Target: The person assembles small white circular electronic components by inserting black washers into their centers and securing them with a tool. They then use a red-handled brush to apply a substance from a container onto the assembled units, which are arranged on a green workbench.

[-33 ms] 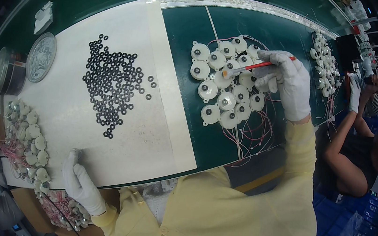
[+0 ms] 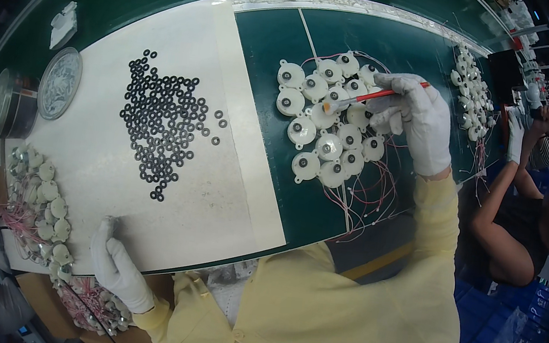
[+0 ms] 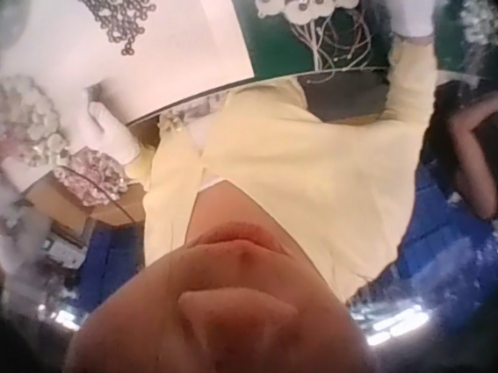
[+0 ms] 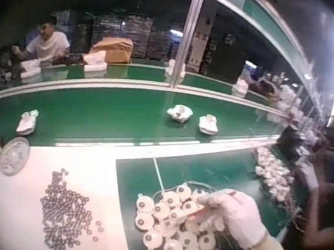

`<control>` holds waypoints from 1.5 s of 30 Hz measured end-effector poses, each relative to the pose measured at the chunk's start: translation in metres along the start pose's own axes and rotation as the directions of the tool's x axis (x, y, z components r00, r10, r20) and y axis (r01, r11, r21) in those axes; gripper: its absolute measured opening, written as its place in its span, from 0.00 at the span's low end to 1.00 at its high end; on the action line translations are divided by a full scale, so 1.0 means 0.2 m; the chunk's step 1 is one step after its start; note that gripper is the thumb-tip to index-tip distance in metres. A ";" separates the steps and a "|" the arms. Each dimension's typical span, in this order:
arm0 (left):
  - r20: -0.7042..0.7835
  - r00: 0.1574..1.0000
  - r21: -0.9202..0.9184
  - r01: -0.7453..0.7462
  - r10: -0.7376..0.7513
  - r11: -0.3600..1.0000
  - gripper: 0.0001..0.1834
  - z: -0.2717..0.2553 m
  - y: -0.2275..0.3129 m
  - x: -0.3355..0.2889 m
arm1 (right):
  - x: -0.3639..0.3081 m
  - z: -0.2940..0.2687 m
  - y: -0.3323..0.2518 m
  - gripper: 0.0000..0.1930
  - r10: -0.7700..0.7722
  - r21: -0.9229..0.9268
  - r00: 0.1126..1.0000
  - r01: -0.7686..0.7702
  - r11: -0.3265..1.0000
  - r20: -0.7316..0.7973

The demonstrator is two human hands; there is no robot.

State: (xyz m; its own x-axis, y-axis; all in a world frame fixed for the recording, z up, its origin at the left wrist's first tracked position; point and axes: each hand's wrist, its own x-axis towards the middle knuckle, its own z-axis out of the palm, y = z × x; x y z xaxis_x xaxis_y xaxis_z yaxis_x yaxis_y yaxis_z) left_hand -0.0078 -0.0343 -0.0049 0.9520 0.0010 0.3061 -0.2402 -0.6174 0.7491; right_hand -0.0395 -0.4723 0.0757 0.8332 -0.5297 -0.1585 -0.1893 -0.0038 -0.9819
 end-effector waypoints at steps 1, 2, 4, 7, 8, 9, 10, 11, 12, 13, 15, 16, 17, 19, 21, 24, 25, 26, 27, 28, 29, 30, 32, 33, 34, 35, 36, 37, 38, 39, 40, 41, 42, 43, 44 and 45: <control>-0.001 1.000 0.000 0.000 0.000 1.000 0.16 0.00 0.00 0.00 | 0.00 0.01 0.00 0.18 -0.001 -0.003 1.000 0.001 1.000 -0.019; -0.001 1.000 -0.001 0.003 -0.003 1.000 0.16 0.00 0.00 0.00 | 0.00 0.02 0.00 0.18 -0.003 -0.008 0.999 0.002 1.000 -0.039; 0.000 1.000 -0.004 0.010 -0.010 1.000 0.16 0.00 0.01 0.00 | 0.00 0.03 0.00 0.18 -0.018 -0.021 1.000 0.018 1.000 -0.015; -0.010 1.000 -0.010 0.016 -0.017 1.000 0.16 0.00 0.02 0.00 | 0.01 0.02 0.00 0.18 -0.039 -0.034 0.999 0.039 0.999 0.009; -0.009 1.000 -0.006 0.010 -0.010 1.000 0.16 0.00 0.01 0.00 | 0.01 0.02 0.01 0.18 -0.048 -0.040 0.999 0.048 0.998 0.011; -0.007 1.000 -0.001 0.004 -0.004 1.000 0.16 0.00 0.01 0.00 | 0.01 0.02 0.01 0.18 -0.044 -0.052 0.999 0.044 0.998 0.018; -0.005 1.000 0.004 -0.001 0.001 1.000 0.16 0.00 0.00 0.00 | 0.01 0.00 0.01 0.18 -0.039 -0.064 0.999 0.040 0.997 0.024; -0.004 1.000 0.005 0.000 0.000 1.000 0.16 0.00 0.00 0.00 | 0.01 0.00 0.01 0.17 -0.035 -0.076 0.999 0.037 0.996 0.032; -0.003 1.000 0.006 0.001 -0.001 1.000 0.16 0.00 0.00 0.00 | 0.01 0.00 0.01 0.17 -0.032 -0.080 0.999 0.033 0.996 0.021; -0.001 1.000 0.007 0.002 -0.002 1.000 0.16 0.00 0.01 0.00 | 0.01 0.00 0.02 0.17 -0.028 -0.084 1.000 0.029 0.996 0.009; 0.000 1.000 0.006 0.003 -0.003 1.000 0.16 0.00 0.01 0.00 | 0.01 0.00 0.01 0.16 -0.020 -0.090 1.000 0.020 0.996 -0.004; 0.000 1.000 0.006 0.003 -0.003 1.000 0.16 0.00 0.01 0.00 | 0.01 0.00 0.01 0.16 -0.015 -0.091 1.000 0.015 0.996 -0.004; -0.001 1.000 0.003 0.003 -0.003 1.000 0.16 0.00 0.01 0.00 | 0.01 0.00 0.00 0.16 -0.011 -0.092 1.000 0.010 0.996 -0.004; -0.003 1.000 -0.003 0.003 -0.003 1.000 0.16 0.00 0.01 0.00 | 0.01 0.00 0.01 0.16 0.001 -0.089 1.000 -0.002 0.996 -0.012; -0.005 1.000 -0.008 0.010 -0.010 1.000 0.17 0.00 0.01 0.00 | 0.01 -0.01 0.01 0.16 -0.004 -0.091 1.000 0.002 0.996 -0.014; -0.010 1.000 -0.034 0.017 -0.017 0.999 0.17 0.00 0.00 -0.01 | 0.01 -0.03 0.01 0.16 -0.030 -0.103 1.000 0.030 0.994 0.003; -0.009 1.000 -0.047 0.018 -0.018 0.999 0.17 0.00 -0.01 -0.01 | 0.00 -0.04 0.01 0.17 -0.036 -0.110 0.999 0.037 0.993 0.010; -0.007 1.000 -0.046 0.015 -0.015 0.999 0.17 0.00 -0.01 -0.01 | 0.00 -0.04 0.01 0.17 -0.042 -0.118 0.999 0.044 0.992 0.017; -0.004 1.000 -0.044 0.011 -0.011 0.999 0.17 0.00 -0.01 -0.01 | 0.00 -0.06 0.01 0.17 -0.060 -0.111 0.998 0.061 0.992 0.015; -0.001 1.000 -0.041 0.008 -0.008 0.999 0.17 0.00 -0.01 -0.01 | 0.00 -0.07 0.01 0.17 -0.077 -0.103 0.997 0.078 0.992 0.013; -0.005 1.000 -0.053 0.019 -0.019 0.998 0.16 0.00 -0.01 -0.01 | 0.00 -0.08 0.01 0.17 -0.095 -0.097 0.995 0.095 0.991 0.011; -0.008 0.999 -0.065 0.030 -0.031 0.997 0.16 0.00 -0.01 -0.01 | 0.01 -0.08 0.01 0.17 -0.094 -0.087 0.996 0.094 0.992 0.011; -0.007 0.999 -0.059 0.037 -0.038 0.998 0.16 0.00 0.00 -0.01 | 0.02 -0.08 0.01 0.18 -0.091 -0.066 0.996 0.092 0.994 0.009; -0.003 0.999 -0.042 0.033 -0.033 0.999 0.16 0.00 0.00 -0.01 | 0.02 -0.08 0.01 0.18 -0.095 -0.070 0.995 0.096 0.993 0.010; 0.002 1.000 -0.025 0.029 -0.029 0.999 0.16 0.00 0.00 0.00 | 0.02 -0.06 0.01 0.18 -0.100 -0.073 0.995 0.100 0.992 0.011; 0.007 1.000 -0.023 0.020 -0.020 1.000 0.16 0.00 -0.01 0.00 | 0.02 -0.05 0.01 0.18 -0.104 -0.077 0.995 0.104 0.992 0.012; 0.007 1.000 -0.018 0.015 -0.015 1.000 0.17 0.00 0.00 0.00 | 0.03 -0.04 0.01 0.18 -0.099 -0.084 0.995 0.099 0.992 0.011; 0.008 1.000 -0.013 0.009 -0.009 1.000 0.17 -0.01 0.00 0.00 | 0.04 -0.03 0.02 0.18 -0.094 -0.091 0.996 0.094 0.991 0.009; 0.008 1.000 -0.021 0.011 -0.011 1.000 0.17 -0.01 0.00 0.00 | 0.05 -0.03 0.02 0.18 -0.088 -0.098 0.996 0.089 0.991 0.006; 0.009 1.000 -0.029 0.013 -0.013 0.999 0.17 -0.01 -0.01 0.00 | 0.05 -0.03 0.03 0.18 -0.081 -0.088 0.997 0.081 0.993 0.004; 0.010 1.000 -0.038 0.015 -0.015 0.999 0.17 -0.01 -0.01 -0.01 | 0.06 -0.04 0.03 0.18 -0.074 -0.078 0.997 0.074 0.994 0.002; 0.009 1.000 -0.040 0.017 -0.016 0.999 0.17 0.00 -0.01 -0.01 | 0.06 -0.05 0.04 0.18 -0.066 -0.069 0.998 0.066 0.995 -0.004; 0.008 1.000 -0.043 0.018 -0.018 0.999 0.17 0.00 -0.01 -0.01 | 0.06 -0.05 0.05 0.18 -0.067 -0.060 0.998 0.066 0.996 -0.006; 0.008 1.000 -0.046 0.020 -0.019 0.999 0.17 0.00 -0.01 -0.01 | 0.06 -0.06 0.05 0.18 -0.068 -0.051 0.998 0.067 0.996 -0.009; 0.006 1.000 -0.049 0.028 -0.028 0.998 0.17 0.00 0.00 -0.01 | 0.07 -0.06 0.06 0.18 -0.068 -0.042 0.998 0.068 0.997 -0.008; 0.004 0.999 -0.053 0.037 -0.036 0.998 0.17 0.00 0.00 -0.01 | 0.07 -0.06 0.05 0.18 -0.063 -0.048 0.998 0.062 0.997 -0.005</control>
State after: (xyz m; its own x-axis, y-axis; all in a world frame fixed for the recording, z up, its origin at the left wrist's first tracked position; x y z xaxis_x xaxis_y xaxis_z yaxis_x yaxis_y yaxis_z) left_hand -0.0100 -0.0341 -0.0048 0.9609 0.0204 0.2762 -0.2148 -0.5747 0.7897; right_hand -0.0366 -0.4896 0.0642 0.8408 -0.5328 -0.0962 -0.1618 -0.0777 -0.9838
